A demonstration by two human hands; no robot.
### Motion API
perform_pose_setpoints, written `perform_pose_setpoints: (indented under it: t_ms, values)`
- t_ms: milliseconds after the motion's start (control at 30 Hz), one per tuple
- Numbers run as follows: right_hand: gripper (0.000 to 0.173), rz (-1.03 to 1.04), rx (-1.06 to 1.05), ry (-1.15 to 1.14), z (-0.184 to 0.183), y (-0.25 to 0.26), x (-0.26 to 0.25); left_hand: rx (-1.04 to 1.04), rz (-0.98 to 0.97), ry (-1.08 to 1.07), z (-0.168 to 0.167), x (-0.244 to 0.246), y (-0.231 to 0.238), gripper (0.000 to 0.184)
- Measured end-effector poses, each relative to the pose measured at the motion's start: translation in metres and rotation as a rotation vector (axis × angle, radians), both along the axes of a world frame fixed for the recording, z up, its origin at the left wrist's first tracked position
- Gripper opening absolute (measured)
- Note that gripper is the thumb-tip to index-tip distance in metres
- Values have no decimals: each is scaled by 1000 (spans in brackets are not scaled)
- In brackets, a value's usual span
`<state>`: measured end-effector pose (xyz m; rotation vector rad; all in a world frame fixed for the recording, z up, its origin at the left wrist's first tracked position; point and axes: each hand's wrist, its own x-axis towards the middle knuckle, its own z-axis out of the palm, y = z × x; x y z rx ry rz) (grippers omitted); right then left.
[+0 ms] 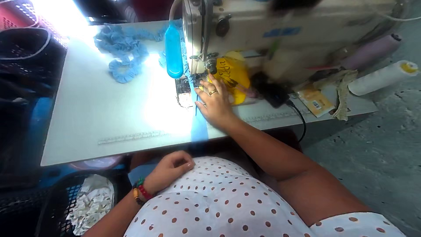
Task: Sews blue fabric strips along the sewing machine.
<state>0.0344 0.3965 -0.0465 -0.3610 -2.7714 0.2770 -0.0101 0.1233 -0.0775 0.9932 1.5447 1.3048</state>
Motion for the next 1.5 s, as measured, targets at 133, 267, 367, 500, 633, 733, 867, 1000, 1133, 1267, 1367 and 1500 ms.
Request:
perform_pose_setpoints:
  t_ms: [133, 267, 367, 500, 633, 733, 867, 1000, 1133, 1267, 1367, 1500]
  values:
    - [28, 103, -5, 292, 2, 1, 12, -547, 102, 185, -24, -6, 10, 70]
    - [22, 89, -63, 380, 7, -7, 34, -489, -61, 117, -45, -11, 35, 41]
    - [20, 99, -102, 362, 14, -11, 56, -225, 55, -23, -39, -5, 2, 27]
    - [21, 124, -182, 320, 20, -22, 78, -2, 381, -3, -4, 2, -57, 29]
    - [23, 209, -225, 278, 23, -38, 74, -152, 513, 490, 29, 12, -84, 76]
    - [23, 291, -229, 270, 24, -51, 62, -268, 393, 1036, 43, 14, -86, 50]
    - [22, 379, -223, 265, 26, -66, 48, -300, 394, 1290, 49, 16, -89, 21]
    - [21, 495, -215, 232, 30, -82, 39, -128, 459, 1357, 51, 18, -98, 22]
    - [24, 666, -241, 197, 41, -105, 29, 12, 536, 1311, 58, 23, -102, 26]
    - [23, 811, -192, 219, 54, -127, 19, 123, 542, 1265, 68, 28, -96, 25]
    - [18, 840, -136, 202, 61, -131, 19, 159, 530, 1272, 75, 30, -93, 22]
    - [20, 864, -39, 230, 68, -129, 28, 213, 478, 1291, 81, 31, -89, 23]
